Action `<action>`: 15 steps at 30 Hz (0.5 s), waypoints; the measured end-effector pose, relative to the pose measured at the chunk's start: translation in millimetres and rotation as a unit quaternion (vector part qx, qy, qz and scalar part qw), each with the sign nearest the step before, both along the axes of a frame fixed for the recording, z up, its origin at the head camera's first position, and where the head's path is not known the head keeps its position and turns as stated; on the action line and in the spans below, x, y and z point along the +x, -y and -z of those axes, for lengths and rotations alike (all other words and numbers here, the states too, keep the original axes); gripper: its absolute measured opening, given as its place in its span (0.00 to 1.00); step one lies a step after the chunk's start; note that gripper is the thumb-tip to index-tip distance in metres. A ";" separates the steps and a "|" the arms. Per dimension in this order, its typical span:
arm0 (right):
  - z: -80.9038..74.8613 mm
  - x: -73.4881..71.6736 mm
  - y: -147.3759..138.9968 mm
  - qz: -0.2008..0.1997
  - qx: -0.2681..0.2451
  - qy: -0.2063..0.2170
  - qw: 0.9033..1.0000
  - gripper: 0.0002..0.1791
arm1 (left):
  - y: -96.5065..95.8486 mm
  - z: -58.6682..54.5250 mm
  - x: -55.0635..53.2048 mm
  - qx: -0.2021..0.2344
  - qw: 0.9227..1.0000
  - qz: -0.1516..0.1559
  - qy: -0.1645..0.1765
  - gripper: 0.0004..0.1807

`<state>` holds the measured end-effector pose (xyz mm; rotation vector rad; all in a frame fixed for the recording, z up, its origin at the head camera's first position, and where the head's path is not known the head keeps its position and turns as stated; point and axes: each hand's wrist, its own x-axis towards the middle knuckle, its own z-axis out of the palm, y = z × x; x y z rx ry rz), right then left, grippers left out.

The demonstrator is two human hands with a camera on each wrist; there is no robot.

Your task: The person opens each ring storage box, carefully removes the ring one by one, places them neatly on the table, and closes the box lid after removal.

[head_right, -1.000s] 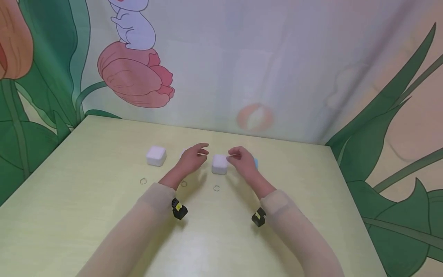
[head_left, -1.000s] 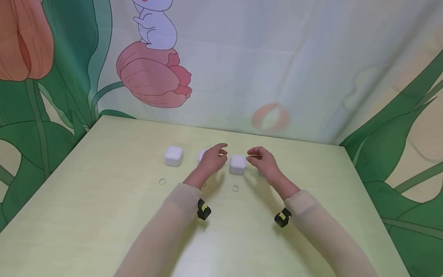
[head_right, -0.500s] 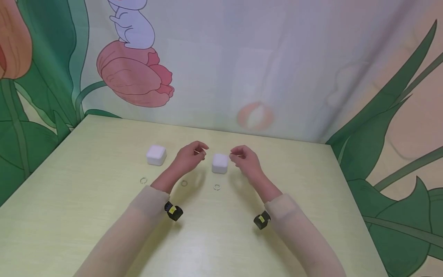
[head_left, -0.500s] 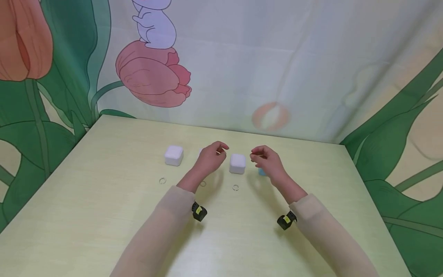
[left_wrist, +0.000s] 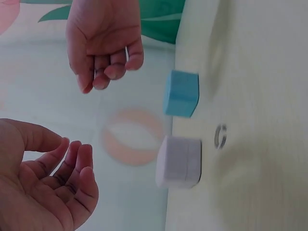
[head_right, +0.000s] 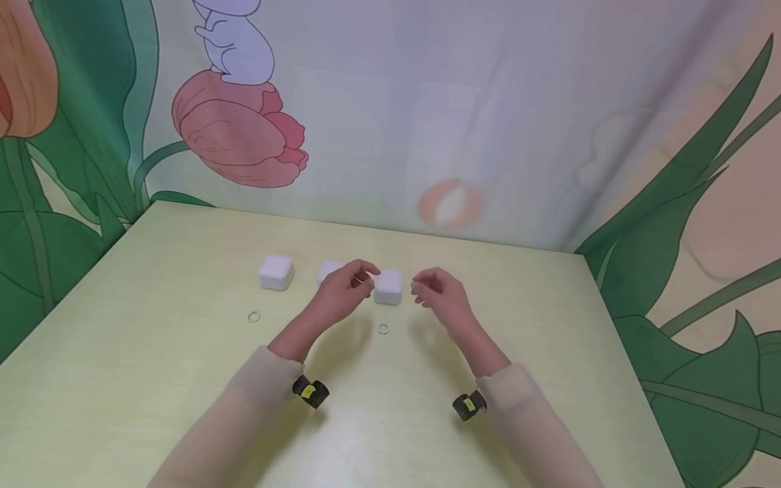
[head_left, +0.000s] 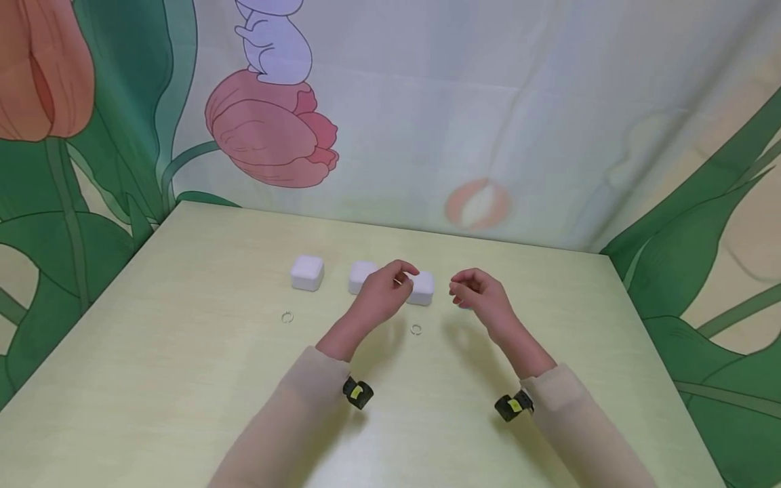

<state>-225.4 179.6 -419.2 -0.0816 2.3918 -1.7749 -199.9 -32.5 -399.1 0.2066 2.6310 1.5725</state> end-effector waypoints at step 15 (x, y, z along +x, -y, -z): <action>3.1 30.0 -26.4 0.052 -0.022 -0.002 0.998 0.09 | -55.3 20.9 31.3 0.081 0.996 0.036 0.023 0.23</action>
